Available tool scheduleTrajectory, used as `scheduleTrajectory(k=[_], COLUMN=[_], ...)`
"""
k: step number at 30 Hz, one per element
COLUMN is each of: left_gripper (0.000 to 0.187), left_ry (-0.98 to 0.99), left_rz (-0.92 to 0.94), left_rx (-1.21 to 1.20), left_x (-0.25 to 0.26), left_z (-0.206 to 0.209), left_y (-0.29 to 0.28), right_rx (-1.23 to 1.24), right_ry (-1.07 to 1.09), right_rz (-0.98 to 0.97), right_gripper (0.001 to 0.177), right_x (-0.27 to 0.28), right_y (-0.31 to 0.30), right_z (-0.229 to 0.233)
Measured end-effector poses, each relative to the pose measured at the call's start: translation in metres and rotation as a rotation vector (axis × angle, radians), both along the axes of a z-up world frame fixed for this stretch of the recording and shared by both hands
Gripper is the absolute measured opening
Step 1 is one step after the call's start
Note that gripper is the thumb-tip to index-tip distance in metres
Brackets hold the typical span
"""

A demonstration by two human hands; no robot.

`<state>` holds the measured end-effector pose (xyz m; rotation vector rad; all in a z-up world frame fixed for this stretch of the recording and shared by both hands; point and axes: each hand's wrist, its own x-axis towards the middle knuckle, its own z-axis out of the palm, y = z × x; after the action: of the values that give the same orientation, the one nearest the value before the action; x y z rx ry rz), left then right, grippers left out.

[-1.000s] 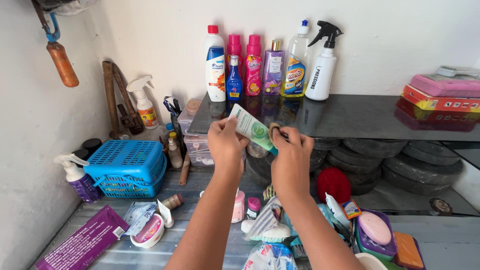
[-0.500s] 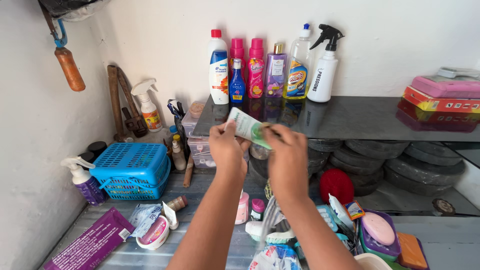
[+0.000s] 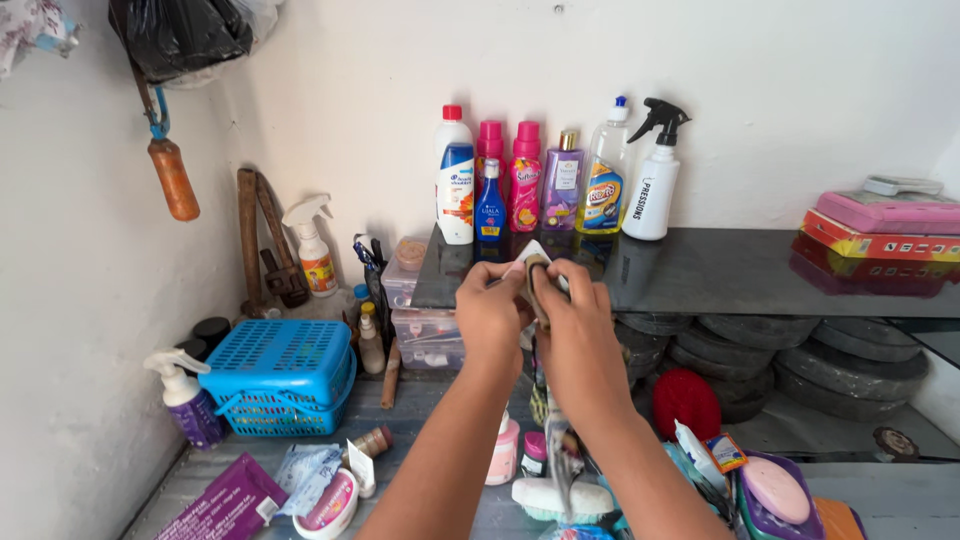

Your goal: The person wipes a green and white cosmetic tube with a patterned cloth, rotating it to clean all sides. The person then places the tube on a shelf among other bottles and wipes the shelf surface with the same cloth.

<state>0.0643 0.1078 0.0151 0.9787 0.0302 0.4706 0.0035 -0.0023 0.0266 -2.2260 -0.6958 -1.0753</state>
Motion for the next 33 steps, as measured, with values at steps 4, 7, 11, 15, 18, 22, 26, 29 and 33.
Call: scheduleTrajectory(k=[4,7,11,15,18,22,26,29,33], left_gripper=[0.01,0.01,0.01,0.01,0.01,0.013,0.014,0.011,0.012], left_ry=[-0.015,-0.062,-0.042,-0.048,0.014,-0.044,-0.106,-0.101,-0.093], left_rz=[-0.105,-0.108,-0.149,-0.176,-0.162,-0.119,-0.092,-0.117,-0.048], left_rx=[-0.236,-0.229,-0.175,-0.22,-0.259,-0.203,-0.193,-0.329,-0.289], left_x=[-0.009,-0.015,-0.02,-0.026,-0.023,-0.013,0.002,0.005,-0.002], left_z=[0.01,0.007,0.0,-0.001,0.008,0.01,0.017,0.022,0.025], left_y=[0.018,0.017,-0.006,-0.014,-0.01,-0.019,-0.031,-0.029,-0.031], right_rx=[0.02,0.111,0.101,0.069,0.126,0.135,0.052,-0.023,0.275], right_ry=[0.042,0.149,0.092,0.173,0.247,0.055,-0.003,0.025,0.065], right_rz=[-0.121,-0.244,-0.324,-0.304,-0.422,-0.441,-0.193,-0.265,-0.355], right_gripper=[0.059,0.057,0.06,0.065,0.065,0.06,0.07,0.067,0.067], right_x=[-0.017,-0.025,-0.023,-0.032,-0.034,-0.026,-0.015,-0.017,-0.01], right_y=[-0.003,-0.005,0.005,0.007,0.0,0.001,-0.002,-0.021,-0.042], right_z=[-0.007,-0.013,-0.009,-0.005,0.003,0.005,0.002,-0.006,-0.009])
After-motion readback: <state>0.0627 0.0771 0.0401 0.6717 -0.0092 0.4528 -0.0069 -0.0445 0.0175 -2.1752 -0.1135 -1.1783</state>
